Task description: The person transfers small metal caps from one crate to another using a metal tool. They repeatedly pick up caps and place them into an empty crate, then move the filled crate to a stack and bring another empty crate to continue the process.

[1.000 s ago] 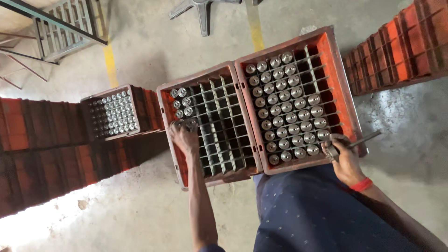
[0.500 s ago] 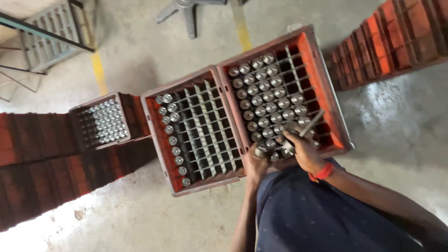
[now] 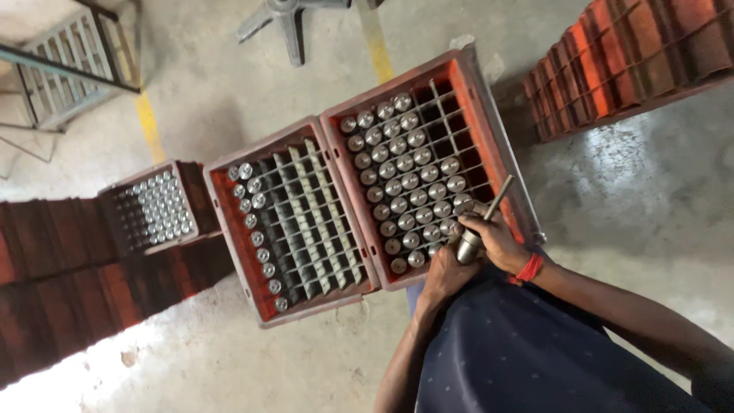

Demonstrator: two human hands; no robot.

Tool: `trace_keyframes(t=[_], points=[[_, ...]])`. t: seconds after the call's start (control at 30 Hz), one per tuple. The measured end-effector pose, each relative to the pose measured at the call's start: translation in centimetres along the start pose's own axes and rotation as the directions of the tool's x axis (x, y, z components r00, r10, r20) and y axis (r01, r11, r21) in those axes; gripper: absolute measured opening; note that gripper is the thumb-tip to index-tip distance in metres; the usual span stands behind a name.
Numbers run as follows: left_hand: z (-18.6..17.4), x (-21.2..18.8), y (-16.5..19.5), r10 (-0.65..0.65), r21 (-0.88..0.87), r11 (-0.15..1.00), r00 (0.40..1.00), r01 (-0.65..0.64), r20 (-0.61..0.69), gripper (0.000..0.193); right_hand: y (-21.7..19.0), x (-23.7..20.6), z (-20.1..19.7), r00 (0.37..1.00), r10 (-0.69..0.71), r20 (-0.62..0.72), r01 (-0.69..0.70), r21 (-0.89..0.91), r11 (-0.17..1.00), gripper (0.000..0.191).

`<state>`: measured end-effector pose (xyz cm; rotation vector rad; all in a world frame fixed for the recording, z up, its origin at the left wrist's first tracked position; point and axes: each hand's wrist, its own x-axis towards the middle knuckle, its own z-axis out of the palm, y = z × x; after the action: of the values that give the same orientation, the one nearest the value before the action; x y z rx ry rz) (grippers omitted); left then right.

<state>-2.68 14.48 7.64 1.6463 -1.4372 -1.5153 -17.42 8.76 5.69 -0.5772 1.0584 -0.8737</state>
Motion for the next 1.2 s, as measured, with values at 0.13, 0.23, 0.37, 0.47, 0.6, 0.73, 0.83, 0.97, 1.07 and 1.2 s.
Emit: trace_keyframes(t=[0.13, 0.23, 0.37, 0.47, 0.6, 0.73, 0.83, 0.97, 1.07, 1.2], points=[[-0.9, 3.7, 1.0, -0.020, 0.090, 0.996, 1.000, 0.018, 0.017, 0.060, -0.8, 3.0, -5.9, 0.971, 0.096, -0.220, -0.012, 0.354, 0.935, 0.010], [-3.2, 8.9, 1.4, 0.453, 0.624, 0.719, 0.887, -0.304, -0.089, 0.042, -2.6, 4.7, -10.5, 0.937, 0.068, -0.342, 0.108, 0.471, 0.875, 0.013], [-4.8, 14.2, 2.2, 0.377, 0.493, 0.848, 0.877, -0.196, -0.300, 0.054, -2.6, 3.3, -13.1, 0.909, 0.078, -0.409, 0.132, 0.462, 0.877, 0.009], [-4.9, 15.2, 2.5, 0.456, 0.482, 0.825, 0.851, -0.295, -0.260, 0.043, -0.7, 1.9, -12.8, 0.911, 0.120, -0.395, 0.075, 0.445, 0.892, 0.009], [-5.6, 12.7, 0.6, 0.377, 0.325, 0.909, 0.848, -0.261, -0.372, 0.037, 1.9, 0.0, -11.8, 0.914, 0.158, -0.373, -0.018, 0.353, 0.935, 0.015], [-12.8, 8.9, -4.4, 0.330, 0.422, 0.906, 0.696, -0.042, -0.638, 0.019, 3.4, -1.7, -11.6, 0.930, 0.043, -0.365, 0.076, 0.305, 0.949, 0.014], [-23.8, 5.5, -9.5, 0.507, 0.645, 0.727, 0.449, 0.235, -0.736, 0.035, 4.3, -2.5, -10.9, 0.937, 0.054, -0.346, 0.061, 0.313, 0.948, 0.012], [-34.3, 3.0, -14.3, 0.376, 0.555, 0.691, 0.426, 0.463, -0.823, 0.063, 5.9, -2.8, -8.1, 0.934, 0.128, -0.332, 0.010, 0.386, 0.922, 0.011], [-36.3, 3.9, -16.0, 0.465, 0.697, 0.590, 0.534, 0.408, -0.706, 0.068, 7.1, -3.5, -5.5, 0.939, 0.093, -0.332, 0.031, 0.350, 0.936, 0.012], [-37.0, 5.0, -15.7, 0.326, 0.608, 0.674, 0.569, 0.420, -0.755, 0.051, 7.9, -3.8, -2.5, 0.944, 0.048, -0.327, 0.045, 0.272, 0.961, 0.014]])
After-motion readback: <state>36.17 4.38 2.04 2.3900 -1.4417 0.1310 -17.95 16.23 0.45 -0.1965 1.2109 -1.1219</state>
